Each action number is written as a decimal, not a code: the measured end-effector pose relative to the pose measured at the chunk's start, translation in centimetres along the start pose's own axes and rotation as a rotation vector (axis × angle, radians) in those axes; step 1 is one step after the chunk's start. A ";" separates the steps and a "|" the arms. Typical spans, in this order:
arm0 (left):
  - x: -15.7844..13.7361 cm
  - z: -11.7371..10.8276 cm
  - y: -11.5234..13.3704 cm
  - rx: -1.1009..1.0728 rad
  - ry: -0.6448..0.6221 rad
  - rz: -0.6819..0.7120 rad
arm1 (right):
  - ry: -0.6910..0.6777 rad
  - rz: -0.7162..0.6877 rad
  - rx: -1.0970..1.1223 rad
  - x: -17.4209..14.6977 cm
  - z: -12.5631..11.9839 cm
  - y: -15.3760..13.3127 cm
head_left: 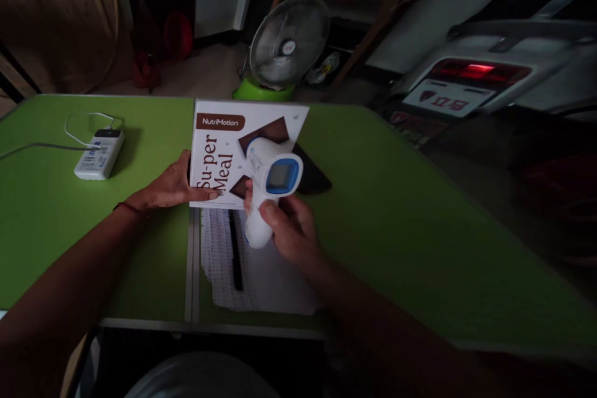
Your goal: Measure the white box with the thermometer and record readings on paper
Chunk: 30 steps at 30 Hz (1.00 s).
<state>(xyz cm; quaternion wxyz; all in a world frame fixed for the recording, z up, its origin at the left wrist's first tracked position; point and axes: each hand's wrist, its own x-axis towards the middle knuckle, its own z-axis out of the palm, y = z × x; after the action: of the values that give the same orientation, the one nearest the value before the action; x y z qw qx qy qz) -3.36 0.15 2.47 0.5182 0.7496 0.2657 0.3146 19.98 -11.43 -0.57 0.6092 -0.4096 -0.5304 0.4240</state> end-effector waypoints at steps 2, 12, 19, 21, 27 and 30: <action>0.0 0.1 0.5 -0.012 -0.016 -0.011 | 0.009 0.012 -0.001 0.0 0.0 -0.1; 0.1 0.4 1.1 -0.049 -0.041 0.013 | -0.003 -0.008 -0.041 -0.2 -0.3 0.1; -0.1 0.3 1.1 -0.023 -0.021 -0.008 | 0.006 -0.004 -0.009 -0.1 0.0 0.0; -0.1 0.3 1.3 -0.023 -0.012 -0.011 | 0.013 0.005 -0.005 -0.1 0.1 -0.1; 0.1 0.5 1.6 -0.042 -0.038 0.014 | 0.034 0.042 0.007 -0.1 0.1 -0.4; 0.2 0.5 1.6 -0.044 -0.040 0.023 | 0.017 0.032 0.004 0.0 0.0 -0.4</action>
<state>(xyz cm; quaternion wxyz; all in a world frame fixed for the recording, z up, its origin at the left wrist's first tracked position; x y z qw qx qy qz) -2.76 -0.55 3.87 0.5362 0.7472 0.2398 0.3110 19.97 -11.58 -0.17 0.6074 -0.4204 -0.5180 0.4312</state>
